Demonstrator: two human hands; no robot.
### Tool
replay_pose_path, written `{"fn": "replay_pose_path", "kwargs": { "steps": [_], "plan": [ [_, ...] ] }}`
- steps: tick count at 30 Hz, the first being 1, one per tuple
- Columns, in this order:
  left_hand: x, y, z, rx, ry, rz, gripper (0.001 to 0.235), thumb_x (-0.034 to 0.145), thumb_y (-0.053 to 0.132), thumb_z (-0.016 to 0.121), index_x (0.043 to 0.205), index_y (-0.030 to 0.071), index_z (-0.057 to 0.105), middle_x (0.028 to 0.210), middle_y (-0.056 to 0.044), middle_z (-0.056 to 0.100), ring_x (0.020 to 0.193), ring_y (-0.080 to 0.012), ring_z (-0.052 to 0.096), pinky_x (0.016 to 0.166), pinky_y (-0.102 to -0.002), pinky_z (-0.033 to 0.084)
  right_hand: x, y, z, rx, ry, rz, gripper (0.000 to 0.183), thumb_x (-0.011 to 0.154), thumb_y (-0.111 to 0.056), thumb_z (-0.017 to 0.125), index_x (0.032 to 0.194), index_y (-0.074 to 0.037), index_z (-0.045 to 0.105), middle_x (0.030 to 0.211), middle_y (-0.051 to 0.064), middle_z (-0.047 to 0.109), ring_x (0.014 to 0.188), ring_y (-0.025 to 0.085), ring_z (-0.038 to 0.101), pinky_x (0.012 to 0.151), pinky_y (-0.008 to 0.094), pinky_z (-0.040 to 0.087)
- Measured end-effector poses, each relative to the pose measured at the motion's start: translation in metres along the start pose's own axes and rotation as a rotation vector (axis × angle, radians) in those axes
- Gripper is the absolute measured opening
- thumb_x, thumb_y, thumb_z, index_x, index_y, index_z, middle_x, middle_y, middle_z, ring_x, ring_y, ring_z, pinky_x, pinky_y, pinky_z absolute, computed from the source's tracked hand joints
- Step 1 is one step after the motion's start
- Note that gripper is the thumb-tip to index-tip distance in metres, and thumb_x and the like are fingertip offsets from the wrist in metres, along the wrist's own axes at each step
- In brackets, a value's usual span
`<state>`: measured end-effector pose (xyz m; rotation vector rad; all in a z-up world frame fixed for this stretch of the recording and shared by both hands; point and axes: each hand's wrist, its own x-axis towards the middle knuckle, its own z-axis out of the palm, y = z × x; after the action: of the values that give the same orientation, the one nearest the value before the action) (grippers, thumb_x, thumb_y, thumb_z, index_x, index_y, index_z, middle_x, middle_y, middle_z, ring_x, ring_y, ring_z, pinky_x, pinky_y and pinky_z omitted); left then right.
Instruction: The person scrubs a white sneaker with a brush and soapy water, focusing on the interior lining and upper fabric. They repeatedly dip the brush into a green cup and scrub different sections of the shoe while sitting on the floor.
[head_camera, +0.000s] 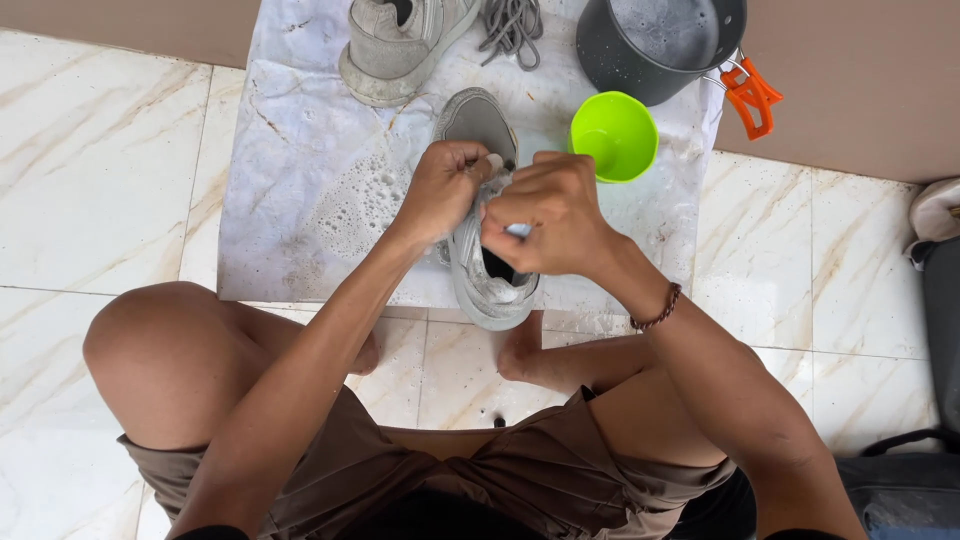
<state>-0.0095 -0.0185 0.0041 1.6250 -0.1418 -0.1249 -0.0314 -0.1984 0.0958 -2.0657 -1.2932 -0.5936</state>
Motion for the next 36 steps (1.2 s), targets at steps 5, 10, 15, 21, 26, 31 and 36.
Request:
{"fn": "replay_pose_path", "kwargs": {
  "steps": [5,10,15,21,26,31,36],
  "plan": [
    [-0.004,0.012,-0.002,-0.048,-0.05,-0.047,0.043,0.118,0.015,0.066,0.075,0.017,0.063,0.066,0.005,0.052,0.058,-0.0068,0.041,0.058,-0.03,0.03,-0.007,0.042,-0.01,-0.038,0.04,0.031,0.037,0.082,0.004,0.072,0.063,-0.019,0.05,0.057,-0.004,0.036,0.055,0.016,0.031,0.06,0.035,0.03],
    [-0.005,0.011,-0.002,-0.114,-0.035,-0.072,0.05,0.115,0.015,0.071,0.069,0.021,0.053,0.065,0.012,0.034,0.061,-0.0043,0.03,0.057,-0.03,0.021,-0.01,0.055,-0.018,0.012,0.089,0.159,0.042,0.095,0.006,0.075,0.067,-0.012,0.048,0.063,0.001,0.035,0.068,0.021,0.022,0.064,0.037,0.037],
    [-0.007,0.006,-0.003,-0.12,-0.035,0.023,0.044,0.118,0.019,0.071,0.076,0.019,0.058,0.067,0.012,0.033,0.061,-0.0039,0.029,0.058,-0.028,0.021,-0.002,0.033,-0.042,0.192,0.201,0.355,0.057,0.101,0.018,0.067,0.074,-0.009,0.025,0.073,0.004,0.018,0.073,0.02,0.017,0.063,0.036,0.026],
    [-0.025,0.025,-0.017,-0.061,-0.136,0.308,0.014,0.118,0.018,0.075,0.112,0.008,0.083,0.102,0.0,0.082,0.092,-0.009,0.074,0.078,-0.025,0.056,-0.019,0.035,-0.038,0.16,0.357,0.674,0.07,0.124,-0.01,0.08,0.071,-0.012,0.035,0.068,-0.005,0.03,0.069,0.01,0.028,0.066,0.032,0.026],
    [-0.048,0.054,-0.032,0.162,-0.241,0.551,0.007,0.109,0.011,0.085,0.112,0.006,0.081,0.119,-0.013,0.087,0.121,-0.0304,0.083,0.112,-0.046,0.059,-0.018,0.032,-0.043,0.173,0.378,0.744,0.072,0.124,-0.012,0.081,0.073,-0.014,0.03,0.07,-0.006,0.026,0.071,0.009,0.024,0.067,0.031,0.023],
    [-0.057,0.059,-0.032,0.306,-0.322,0.63,0.014,0.108,0.008,0.082,0.103,0.006,0.069,0.113,-0.009,0.081,0.133,-0.0383,0.077,0.115,-0.052,0.061,-0.015,0.022,-0.041,0.164,0.35,0.723,0.073,0.124,-0.009,0.082,0.072,-0.013,0.03,0.069,-0.005,0.024,0.07,0.01,0.024,0.066,0.031,0.026],
    [-0.06,0.058,-0.028,0.31,-0.308,0.576,0.009,0.107,0.007,0.075,0.104,0.005,0.067,0.111,-0.01,0.079,0.137,-0.0372,0.074,0.111,-0.048,0.06,-0.015,0.012,-0.038,-0.059,0.264,0.687,0.072,0.121,-0.016,0.087,0.073,-0.013,0.034,0.071,-0.004,0.023,0.072,0.012,0.022,0.067,0.035,0.021]
  ]
}}
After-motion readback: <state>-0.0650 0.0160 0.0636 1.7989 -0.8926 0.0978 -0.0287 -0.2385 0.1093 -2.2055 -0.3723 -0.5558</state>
